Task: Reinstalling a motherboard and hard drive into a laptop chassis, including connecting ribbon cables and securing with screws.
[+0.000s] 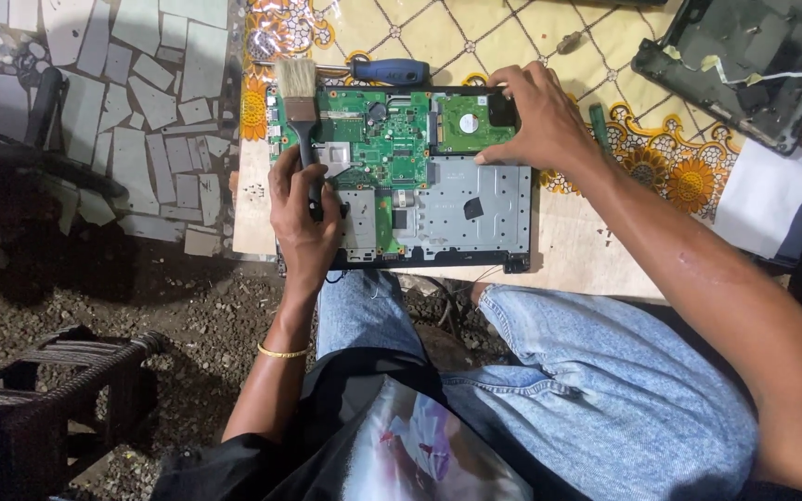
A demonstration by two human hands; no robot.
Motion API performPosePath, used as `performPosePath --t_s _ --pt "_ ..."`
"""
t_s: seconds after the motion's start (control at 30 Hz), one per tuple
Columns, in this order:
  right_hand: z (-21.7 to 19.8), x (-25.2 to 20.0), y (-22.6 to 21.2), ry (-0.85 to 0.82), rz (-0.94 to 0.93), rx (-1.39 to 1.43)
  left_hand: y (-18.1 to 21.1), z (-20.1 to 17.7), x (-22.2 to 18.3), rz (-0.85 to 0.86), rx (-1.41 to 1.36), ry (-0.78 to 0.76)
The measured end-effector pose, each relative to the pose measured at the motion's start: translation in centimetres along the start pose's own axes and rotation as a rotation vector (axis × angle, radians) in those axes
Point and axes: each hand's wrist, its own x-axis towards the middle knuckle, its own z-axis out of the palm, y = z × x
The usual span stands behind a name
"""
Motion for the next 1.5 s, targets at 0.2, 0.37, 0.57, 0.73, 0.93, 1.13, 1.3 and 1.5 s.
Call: performPosePath --t_s 0.2,0.37,0.57,0.73,0.93,1.13,1.3,1.5 --pt "0.3 -1.1 1.0 0.056 -0.045 -0.03 -0.7 0.4 -0.1 0.009 0.012 0.01" --pt "0.6 -1.3 1.1 0.114 -0.083 -0.041 -0.4 0.2 0.0 -0.009 0.001 -0.002" --pt "-0.5 -1.1 1.4 -0.015 -0.019 0.027 -0.2 0.1 -0.1 -0.021 -0.015 -0.005" --pt "-1.7 -1.4 1.0 -0.038 0.005 0.091 -0.5 0.2 -0.1 -0.024 -0.011 -0.007" --pt "-1.6 -1.4 1.3 -0.054 0.057 0.135 -0.4 0.1 -0.1 -0.031 -0.002 -0.004" --pt "-1.8 -1.8 -0.3 -0.037 0.112 0.219 -0.1 0.0 0.0 -0.031 -0.012 -0.002" --pt "-1.4 -2.0 -0.6 0.019 0.139 0.289 -0.5 0.2 -0.2 -0.033 -0.012 -0.001" --pt "-0.2 -0.8 -0.2 0.037 0.28 0.221 0.0 0.0 -0.2 -0.042 0.003 -0.01"
